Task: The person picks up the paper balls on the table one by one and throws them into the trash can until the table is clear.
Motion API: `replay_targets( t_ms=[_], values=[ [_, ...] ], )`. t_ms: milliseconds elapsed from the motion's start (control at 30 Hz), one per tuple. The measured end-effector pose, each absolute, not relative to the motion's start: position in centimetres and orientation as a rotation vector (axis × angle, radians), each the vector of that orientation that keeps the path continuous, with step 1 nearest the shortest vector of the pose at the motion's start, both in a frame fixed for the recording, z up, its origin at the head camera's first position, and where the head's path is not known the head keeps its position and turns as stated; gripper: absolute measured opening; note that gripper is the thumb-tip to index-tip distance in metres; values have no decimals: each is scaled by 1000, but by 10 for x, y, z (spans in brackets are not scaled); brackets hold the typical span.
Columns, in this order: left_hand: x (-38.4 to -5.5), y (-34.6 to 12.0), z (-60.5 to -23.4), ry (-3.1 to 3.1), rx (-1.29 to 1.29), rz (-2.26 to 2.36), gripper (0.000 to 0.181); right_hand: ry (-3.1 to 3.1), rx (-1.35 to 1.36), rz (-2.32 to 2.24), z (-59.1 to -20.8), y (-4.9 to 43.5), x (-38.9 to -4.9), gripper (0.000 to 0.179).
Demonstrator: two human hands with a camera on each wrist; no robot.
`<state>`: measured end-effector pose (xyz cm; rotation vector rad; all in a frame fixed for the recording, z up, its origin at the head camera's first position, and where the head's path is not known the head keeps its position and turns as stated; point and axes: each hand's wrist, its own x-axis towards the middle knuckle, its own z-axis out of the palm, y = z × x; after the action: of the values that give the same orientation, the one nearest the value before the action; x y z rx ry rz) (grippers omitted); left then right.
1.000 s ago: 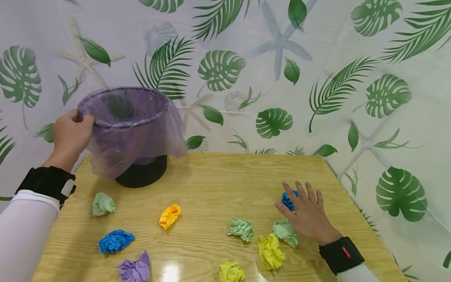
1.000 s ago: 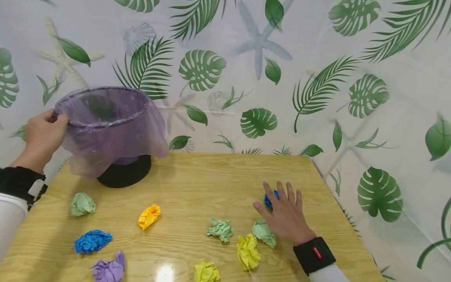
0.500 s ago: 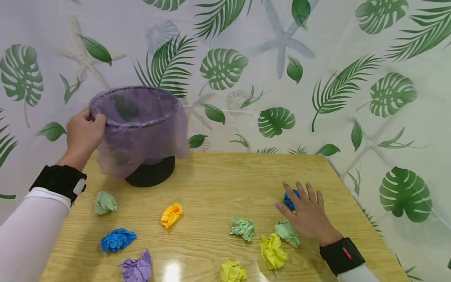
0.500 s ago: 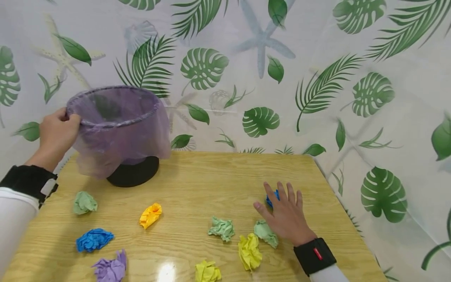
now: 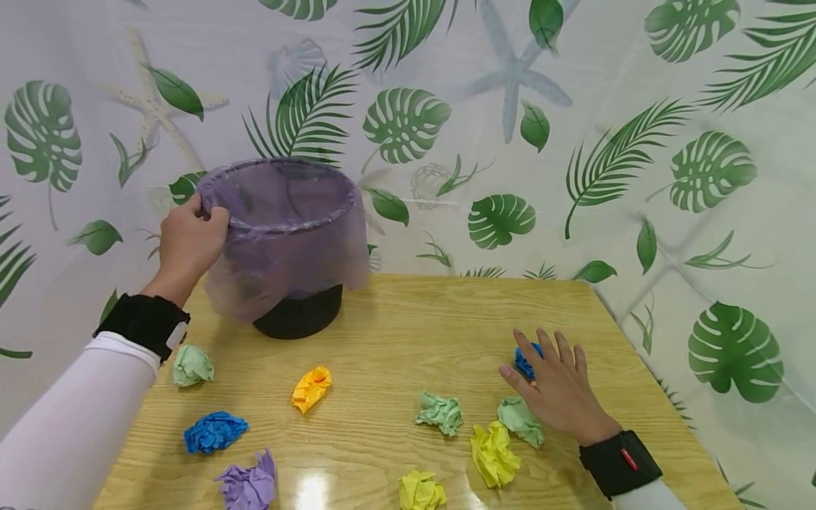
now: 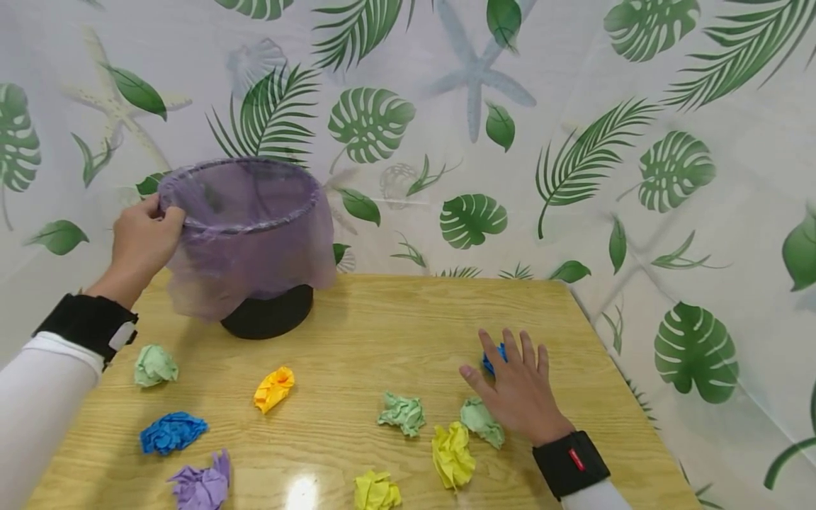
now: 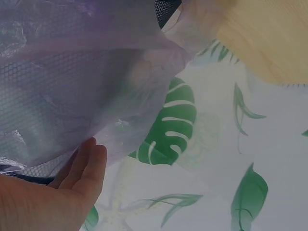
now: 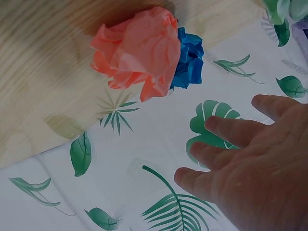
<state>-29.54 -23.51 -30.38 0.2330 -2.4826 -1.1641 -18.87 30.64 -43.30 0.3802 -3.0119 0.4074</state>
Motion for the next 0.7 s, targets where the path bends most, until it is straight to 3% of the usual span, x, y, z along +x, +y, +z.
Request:
replay_targets(
  t_ms=[467, 633, 700],
  values=[
    [-301, -189, -303, -2531, 163, -1161, 71, -3004, 387, 393, -432, 307, -188, 77],
    [-302, -169, -306, -2499, 143, -1162, 39, -3003, 393, 395, -435, 310, -189, 77],
    [-303, -162, -307, -2498, 139, -1173, 35, -3002, 395, 400, -436, 311, -189, 77]
  ],
)
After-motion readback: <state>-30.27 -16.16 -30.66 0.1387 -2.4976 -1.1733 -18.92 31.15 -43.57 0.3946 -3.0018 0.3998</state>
